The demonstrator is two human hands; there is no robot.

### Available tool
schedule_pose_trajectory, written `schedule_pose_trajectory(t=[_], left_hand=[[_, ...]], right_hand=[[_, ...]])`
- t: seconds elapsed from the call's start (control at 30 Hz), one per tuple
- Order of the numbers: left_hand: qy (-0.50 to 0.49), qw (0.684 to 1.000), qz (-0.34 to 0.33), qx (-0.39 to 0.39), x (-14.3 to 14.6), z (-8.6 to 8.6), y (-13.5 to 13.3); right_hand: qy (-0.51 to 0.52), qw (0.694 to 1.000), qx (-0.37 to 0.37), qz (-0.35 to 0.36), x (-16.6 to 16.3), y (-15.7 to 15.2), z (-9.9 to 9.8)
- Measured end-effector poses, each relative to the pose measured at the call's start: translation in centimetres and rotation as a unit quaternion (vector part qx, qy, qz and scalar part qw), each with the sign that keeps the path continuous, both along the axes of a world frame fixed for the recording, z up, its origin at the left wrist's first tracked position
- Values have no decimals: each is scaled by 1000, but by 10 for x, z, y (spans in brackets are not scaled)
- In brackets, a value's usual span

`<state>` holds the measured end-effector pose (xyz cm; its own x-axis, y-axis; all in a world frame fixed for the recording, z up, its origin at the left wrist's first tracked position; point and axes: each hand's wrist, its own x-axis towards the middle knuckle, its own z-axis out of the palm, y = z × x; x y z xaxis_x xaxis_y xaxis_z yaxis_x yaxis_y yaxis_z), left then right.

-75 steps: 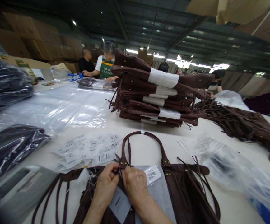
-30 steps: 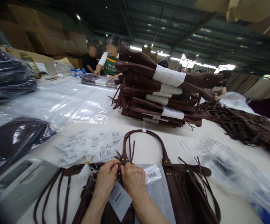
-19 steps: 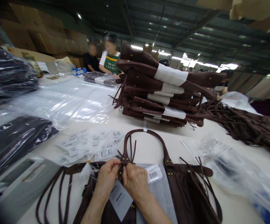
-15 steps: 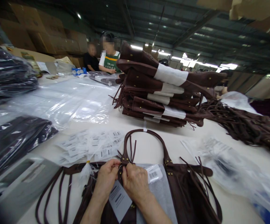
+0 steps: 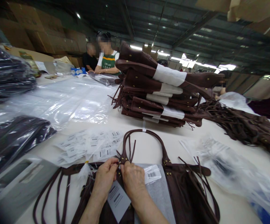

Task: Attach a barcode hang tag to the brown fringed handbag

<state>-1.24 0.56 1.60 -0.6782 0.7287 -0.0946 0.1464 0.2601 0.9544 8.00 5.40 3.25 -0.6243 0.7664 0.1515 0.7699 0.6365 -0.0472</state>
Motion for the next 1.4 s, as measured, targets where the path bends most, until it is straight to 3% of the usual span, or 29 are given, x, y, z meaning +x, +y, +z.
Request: schedule_pose_trajectory(t=[0.4,0.77,1.03,1.4], left_hand=[[6,1000,11,1,0,-5,2],[8,1000,-12,-2,0,-4,1],[53,998,10,-17,8,2,2],[63,998,16,-8,4,0,2]], right_hand=[[-6,1000,9,16,4,1,-5],[8,1000,9,24,7,1,-7],[15,999,-1,33,11,1,-7],[-16,1000,-4,9,4,3,-4]])
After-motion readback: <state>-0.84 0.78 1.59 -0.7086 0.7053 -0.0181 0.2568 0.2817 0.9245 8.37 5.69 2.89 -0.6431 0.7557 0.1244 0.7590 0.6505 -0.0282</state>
